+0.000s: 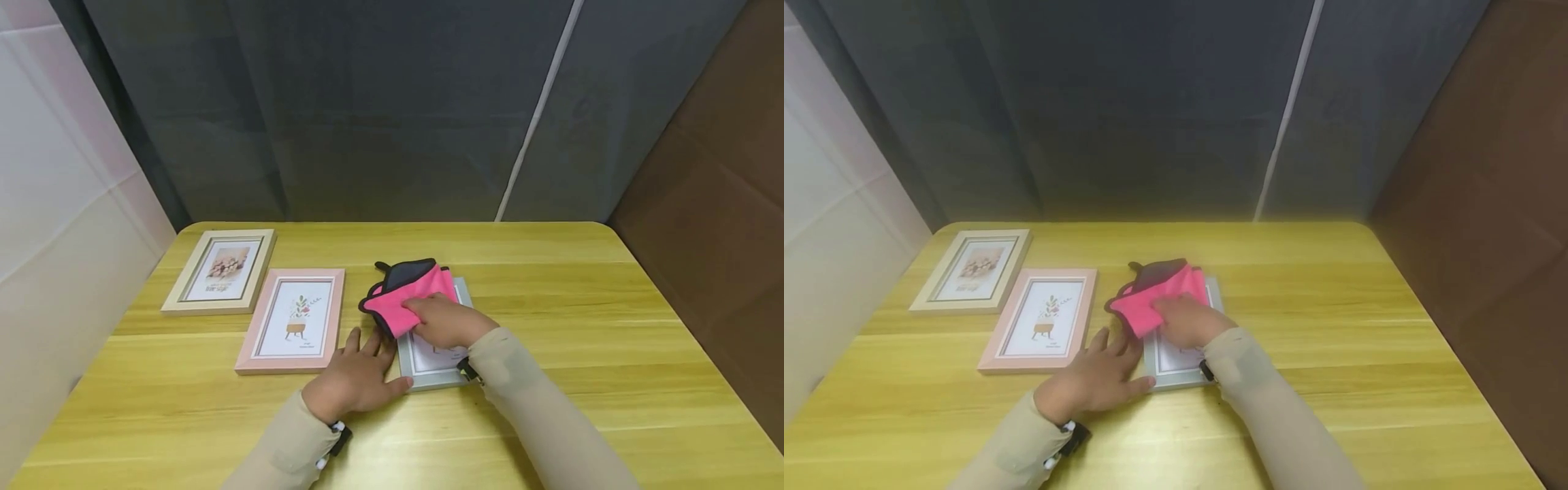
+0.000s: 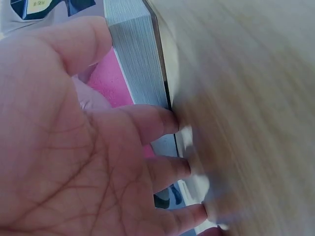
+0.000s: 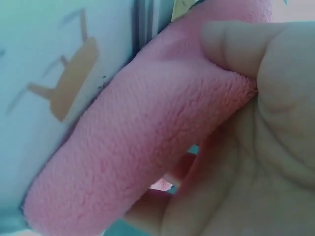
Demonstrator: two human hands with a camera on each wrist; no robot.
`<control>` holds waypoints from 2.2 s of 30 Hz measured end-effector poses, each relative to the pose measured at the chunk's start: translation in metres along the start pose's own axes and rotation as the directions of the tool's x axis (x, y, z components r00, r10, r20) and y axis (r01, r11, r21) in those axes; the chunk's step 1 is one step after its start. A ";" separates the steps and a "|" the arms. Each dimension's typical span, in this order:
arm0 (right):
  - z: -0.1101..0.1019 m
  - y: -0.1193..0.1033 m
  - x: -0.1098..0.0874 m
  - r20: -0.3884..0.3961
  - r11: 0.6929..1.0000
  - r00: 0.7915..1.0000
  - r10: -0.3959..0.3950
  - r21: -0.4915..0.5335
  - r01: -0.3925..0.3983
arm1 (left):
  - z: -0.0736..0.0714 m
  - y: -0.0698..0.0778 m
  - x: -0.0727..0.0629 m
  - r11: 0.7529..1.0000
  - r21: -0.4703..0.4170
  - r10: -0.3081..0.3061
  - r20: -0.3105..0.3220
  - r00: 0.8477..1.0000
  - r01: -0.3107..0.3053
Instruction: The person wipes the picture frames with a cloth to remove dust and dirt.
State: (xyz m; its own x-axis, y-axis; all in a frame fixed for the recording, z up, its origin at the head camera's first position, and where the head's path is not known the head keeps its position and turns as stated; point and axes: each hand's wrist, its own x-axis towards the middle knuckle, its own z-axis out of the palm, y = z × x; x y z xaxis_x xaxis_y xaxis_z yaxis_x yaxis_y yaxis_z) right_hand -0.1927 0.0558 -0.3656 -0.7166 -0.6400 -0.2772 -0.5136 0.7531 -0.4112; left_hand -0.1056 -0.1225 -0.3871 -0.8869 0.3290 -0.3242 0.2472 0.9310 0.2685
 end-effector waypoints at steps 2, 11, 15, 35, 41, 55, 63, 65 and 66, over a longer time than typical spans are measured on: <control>-0.002 0.000 -0.001 0.005 1.000 1.000 -0.001 0.014 0.001 | 0.000 0.000 0.000 1.000 0.005 0.001 -0.004 1.000 -0.001; 0.008 -0.004 -0.034 -0.045 0.970 0.969 -0.244 -0.008 0.244 | 0.001 0.000 -0.001 1.000 -0.016 0.010 -0.033 0.999 -0.011; 0.017 -0.004 -0.054 -0.045 0.955 0.955 -0.292 0.040 0.294 | 0.002 0.000 0.000 1.000 -0.022 0.001 -0.048 0.999 -0.002; 0.010 -0.002 -0.010 -0.032 0.997 0.998 -0.061 -0.044 0.059 | -0.002 0.000 -0.003 1.000 -0.014 0.009 -0.006 1.000 -0.009; 0.002 0.002 -0.004 -0.006 0.999 0.999 -0.033 0.002 0.033 | -0.002 0.000 -0.002 1.000 0.008 0.021 -0.009 1.000 -0.021; 0.017 -0.002 -0.054 -0.042 0.963 0.963 -0.266 0.033 0.268 | 0.002 0.000 -0.002 1.000 -0.006 0.027 -0.076 0.997 -0.027; 0.021 0.004 -0.063 -0.098 0.959 0.963 -0.252 0.109 0.262 | 0.004 -0.001 0.000 0.998 -0.025 0.055 -0.091 0.994 -0.058; 0.018 0.005 -0.065 -0.118 0.963 0.968 -0.221 0.131 0.235 | 0.003 -0.002 0.002 0.995 -0.013 0.098 -0.097 0.991 -0.099; 0.017 0.006 -0.066 -0.138 0.964 0.968 -0.212 0.136 0.230 | 0.002 -0.003 0.003 0.993 -0.005 0.120 -0.111 0.987 -0.121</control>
State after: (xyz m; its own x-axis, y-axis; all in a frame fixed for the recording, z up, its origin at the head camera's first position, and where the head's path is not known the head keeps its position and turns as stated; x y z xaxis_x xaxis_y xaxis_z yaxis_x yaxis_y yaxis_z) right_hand -0.1407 0.0998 -0.3643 -0.6495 -0.7579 -0.0616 -0.5958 0.5576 -0.5780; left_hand -0.1079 -0.1240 -0.3907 -0.8888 0.4186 -0.1868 0.3508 0.8835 0.3105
